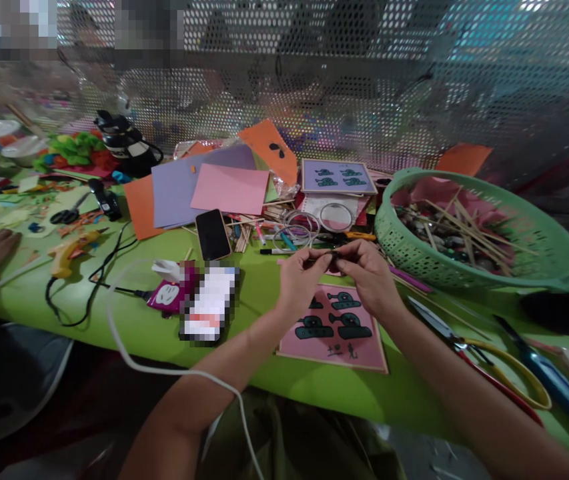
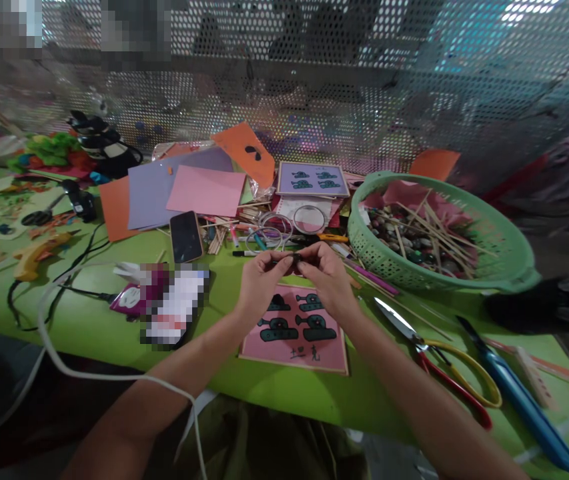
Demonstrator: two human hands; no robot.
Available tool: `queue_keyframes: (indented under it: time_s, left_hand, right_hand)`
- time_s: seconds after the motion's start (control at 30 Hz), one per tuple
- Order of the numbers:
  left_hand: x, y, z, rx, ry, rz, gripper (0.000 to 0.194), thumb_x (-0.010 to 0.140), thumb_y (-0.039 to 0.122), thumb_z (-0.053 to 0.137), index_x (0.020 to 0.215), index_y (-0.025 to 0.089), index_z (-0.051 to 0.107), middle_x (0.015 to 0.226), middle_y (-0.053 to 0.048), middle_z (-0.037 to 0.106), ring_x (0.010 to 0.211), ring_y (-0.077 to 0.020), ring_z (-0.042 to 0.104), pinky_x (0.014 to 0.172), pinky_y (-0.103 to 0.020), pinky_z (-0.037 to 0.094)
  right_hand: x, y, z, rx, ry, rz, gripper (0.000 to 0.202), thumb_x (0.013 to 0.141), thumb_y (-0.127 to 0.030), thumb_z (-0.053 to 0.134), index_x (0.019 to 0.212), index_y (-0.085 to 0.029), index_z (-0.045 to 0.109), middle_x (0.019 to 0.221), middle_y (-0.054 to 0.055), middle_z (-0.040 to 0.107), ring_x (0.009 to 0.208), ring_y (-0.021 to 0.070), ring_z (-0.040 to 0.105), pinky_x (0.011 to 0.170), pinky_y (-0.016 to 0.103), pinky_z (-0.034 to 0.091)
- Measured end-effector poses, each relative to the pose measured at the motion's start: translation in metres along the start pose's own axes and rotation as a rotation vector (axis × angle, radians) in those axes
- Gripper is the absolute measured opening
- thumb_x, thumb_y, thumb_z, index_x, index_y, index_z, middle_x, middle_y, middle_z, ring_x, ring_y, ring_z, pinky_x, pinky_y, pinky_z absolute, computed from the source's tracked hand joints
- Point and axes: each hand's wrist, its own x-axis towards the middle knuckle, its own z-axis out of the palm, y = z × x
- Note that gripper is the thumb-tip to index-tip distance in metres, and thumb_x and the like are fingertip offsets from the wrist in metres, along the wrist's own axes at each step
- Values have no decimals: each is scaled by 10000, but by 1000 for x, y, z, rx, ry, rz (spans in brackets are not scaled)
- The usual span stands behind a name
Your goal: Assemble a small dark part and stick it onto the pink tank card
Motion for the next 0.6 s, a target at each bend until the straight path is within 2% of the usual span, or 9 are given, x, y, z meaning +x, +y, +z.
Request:
queue_keyframes:
  time_s: [0.17,0.3,0.4,0.5,0.6]
  left_hand:
    - [4,-2,-1,-45,8,-29,263,724,383,869,804,168,742,728,-1,735,676,-141,696,781,-320,599]
    - [5,-2,0,-90,35,-43,275,706,370,877,805,162,725,726,15,716,676,-115,677,785,-292,588]
    - [3,-2,2,-91,46,-55,291,714,372,878,823,160,712,733,19,705,683,-111,665,791,-291,583]
    - [1,-1,2,-92,37,-65,314,733,397,871,839,158,698,775,11,709,706,-114,664,819,-308,589]
    - [2,0,0,-69,3,-75,308,747,397,863,841,163,687,777,6,705,747,-127,685,811,-294,579]
  right_hand:
    - [0,-2,-1,16,-12,0,223,768,-351,779,908,-247,640,858,6,692,767,171,645,737,336,585]
    - [0,-2,-3,-15,0,-13,313,788,-432,815,996,-253,663,893,10,680,795,173,639,726,312,572]
    - [1,0,-5,-124,56,-38,354,806,-523,809,939,-242,641,836,4,653,721,164,604,649,294,541]
    - [2,2,-8,-249,18,-71,371,847,-571,769,944,-230,659,838,21,684,717,180,626,637,305,532]
    - [2,1,-11,-375,-10,-161,323,893,-549,726,932,-229,705,834,36,712,720,201,653,651,330,536]
